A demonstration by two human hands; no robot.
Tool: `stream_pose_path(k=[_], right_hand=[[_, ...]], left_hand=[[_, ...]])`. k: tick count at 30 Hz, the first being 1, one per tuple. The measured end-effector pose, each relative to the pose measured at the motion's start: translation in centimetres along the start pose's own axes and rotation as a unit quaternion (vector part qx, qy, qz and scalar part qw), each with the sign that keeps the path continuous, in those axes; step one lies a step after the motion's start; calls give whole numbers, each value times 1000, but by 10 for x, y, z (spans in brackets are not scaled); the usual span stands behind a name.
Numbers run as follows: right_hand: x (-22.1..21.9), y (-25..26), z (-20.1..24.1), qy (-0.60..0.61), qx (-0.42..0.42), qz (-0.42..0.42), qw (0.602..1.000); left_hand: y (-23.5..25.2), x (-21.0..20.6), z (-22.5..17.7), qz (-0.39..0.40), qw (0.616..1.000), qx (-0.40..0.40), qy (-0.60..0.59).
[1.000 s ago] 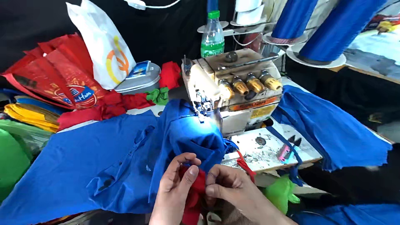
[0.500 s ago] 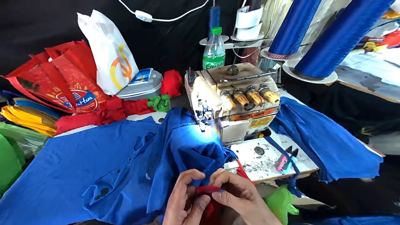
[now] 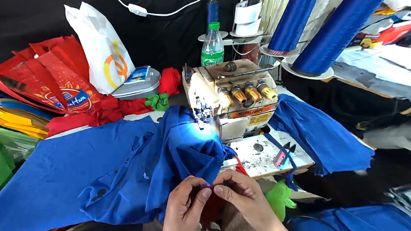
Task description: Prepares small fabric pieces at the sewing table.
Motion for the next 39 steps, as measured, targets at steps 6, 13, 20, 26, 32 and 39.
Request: stream_pose_path(k=[6,13,20,26,32,39], right_hand=[[-5,-7,-10,8,10,-45,999],[-2,-8,-6,18,-1,-54,998],[1,-10,-13,-117,77,-58,988],[-4,-12,-11,-171,113,-68,976],[-3,-12,-8,-128,44,-45,990],[-4,-16,-14,17,-108,-13,994]], left_hand=[[-4,-7,3,-42,989,92,-104],[-4,-6,8,-7,999,28,-46],[-7,-6,8,-57,992,78,-82],[-6,-14,5,-92,937,222,-255],[-7,-14,8,-104,949,186,-233],[-6,-14,3,-116,934,218,-259]])
Point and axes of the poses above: each hand's wrist, its own y-axis towards the middle knuckle, its own x-axis out of the back of the hand, z = x × y, the point moved 1 cm from there along y, towards the middle knuckle, and after that the axes turned 2 degrees about z, right-handed, at the moved point
